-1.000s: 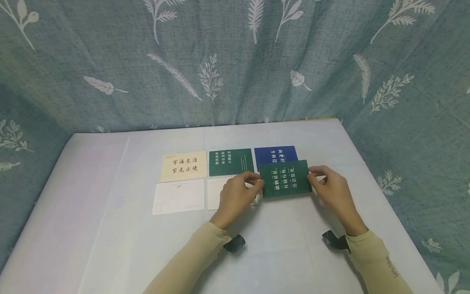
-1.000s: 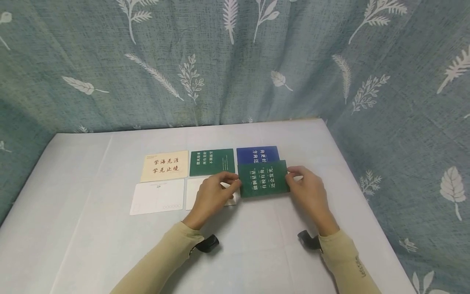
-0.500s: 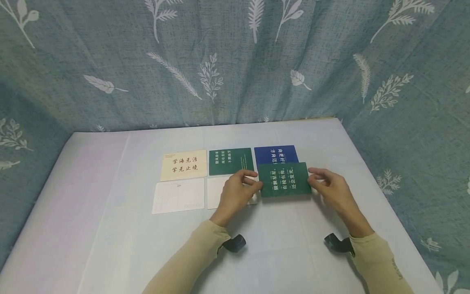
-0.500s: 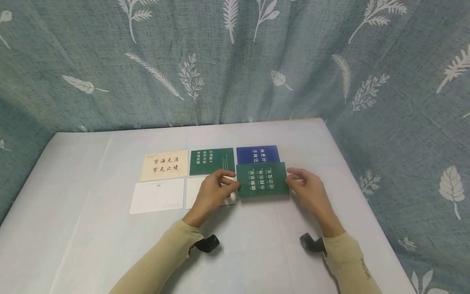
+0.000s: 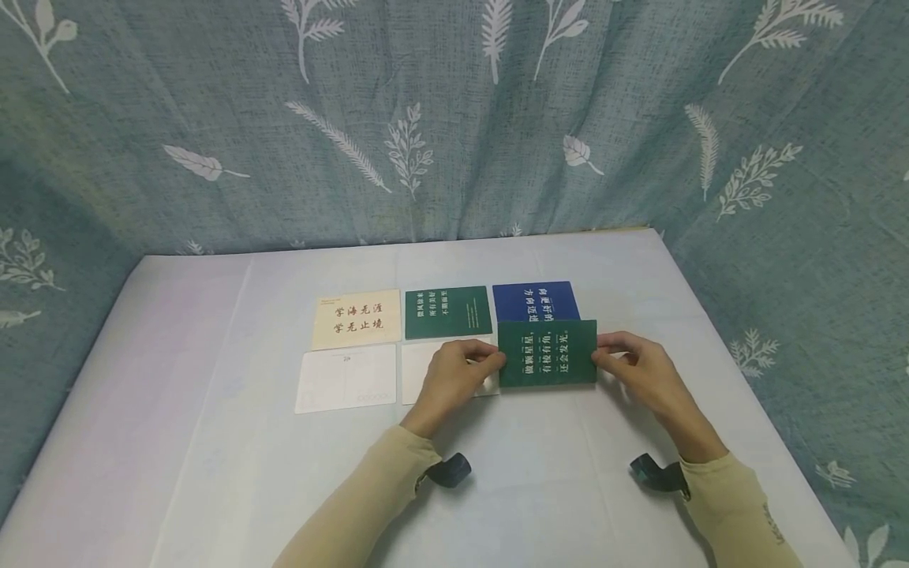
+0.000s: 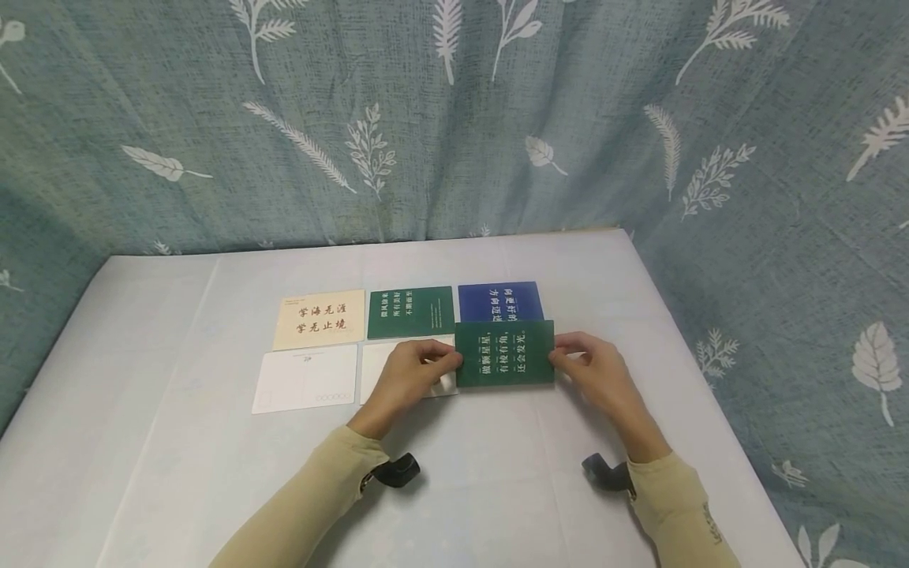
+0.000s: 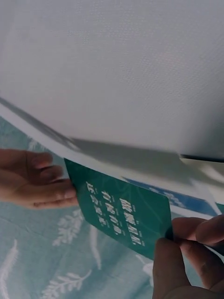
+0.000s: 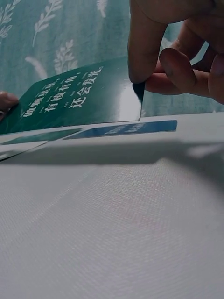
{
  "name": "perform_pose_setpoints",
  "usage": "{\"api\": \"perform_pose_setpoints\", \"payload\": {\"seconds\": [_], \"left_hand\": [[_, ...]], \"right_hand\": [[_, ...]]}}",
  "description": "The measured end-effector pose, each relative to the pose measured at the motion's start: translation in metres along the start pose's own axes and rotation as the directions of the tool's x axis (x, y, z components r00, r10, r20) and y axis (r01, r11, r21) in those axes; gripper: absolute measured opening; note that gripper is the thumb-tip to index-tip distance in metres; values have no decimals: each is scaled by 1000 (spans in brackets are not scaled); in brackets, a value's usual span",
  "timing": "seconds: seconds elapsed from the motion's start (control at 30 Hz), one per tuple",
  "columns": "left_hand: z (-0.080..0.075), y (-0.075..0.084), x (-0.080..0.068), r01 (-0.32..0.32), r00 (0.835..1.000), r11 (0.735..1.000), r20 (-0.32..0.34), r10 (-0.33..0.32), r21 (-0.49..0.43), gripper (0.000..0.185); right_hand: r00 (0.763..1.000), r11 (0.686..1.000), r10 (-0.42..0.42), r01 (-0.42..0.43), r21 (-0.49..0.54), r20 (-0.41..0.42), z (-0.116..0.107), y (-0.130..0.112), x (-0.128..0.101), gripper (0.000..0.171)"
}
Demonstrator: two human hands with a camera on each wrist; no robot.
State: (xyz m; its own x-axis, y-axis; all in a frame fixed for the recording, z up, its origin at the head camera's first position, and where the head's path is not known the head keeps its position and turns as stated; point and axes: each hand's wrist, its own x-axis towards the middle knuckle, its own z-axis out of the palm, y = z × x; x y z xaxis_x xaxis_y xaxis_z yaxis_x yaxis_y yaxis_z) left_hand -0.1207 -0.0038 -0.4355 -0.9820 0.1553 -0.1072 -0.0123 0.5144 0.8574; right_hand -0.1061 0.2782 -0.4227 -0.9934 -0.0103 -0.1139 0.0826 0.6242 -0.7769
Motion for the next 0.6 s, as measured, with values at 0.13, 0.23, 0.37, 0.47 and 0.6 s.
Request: {"api": "perform_pose_setpoints", "payload": {"seconds": [0.13, 0.23, 0.37, 0.47, 0.6], "left_hand": [[-1, -1, 0, -5, 1000, 1000, -1, 5, 2, 18], [-3, -1, 0, 0, 1000, 1000, 1, 0, -3, 19], [-4, 0, 0, 11, 1000, 1000, 9, -11, -9, 20], [-5, 0, 0, 16, 1000, 1000, 16, -16, -13, 21], [-5, 0, 0, 15, 1000, 1000, 21, -15, -17, 24]], "right_hand": [[1000, 1000, 0, 0, -7, 18, -1, -1, 0, 40], [999, 1000, 8, -7, -13, 31, -1, -1, 0, 41], [999, 1000, 7, -6, -15, 39, -2, -1, 0, 41], [999, 1000, -5, 5, -3, 40, -2, -1, 0, 39], [999, 1000, -17, 16, 22, 47, -2, -2, -1, 37]]}}
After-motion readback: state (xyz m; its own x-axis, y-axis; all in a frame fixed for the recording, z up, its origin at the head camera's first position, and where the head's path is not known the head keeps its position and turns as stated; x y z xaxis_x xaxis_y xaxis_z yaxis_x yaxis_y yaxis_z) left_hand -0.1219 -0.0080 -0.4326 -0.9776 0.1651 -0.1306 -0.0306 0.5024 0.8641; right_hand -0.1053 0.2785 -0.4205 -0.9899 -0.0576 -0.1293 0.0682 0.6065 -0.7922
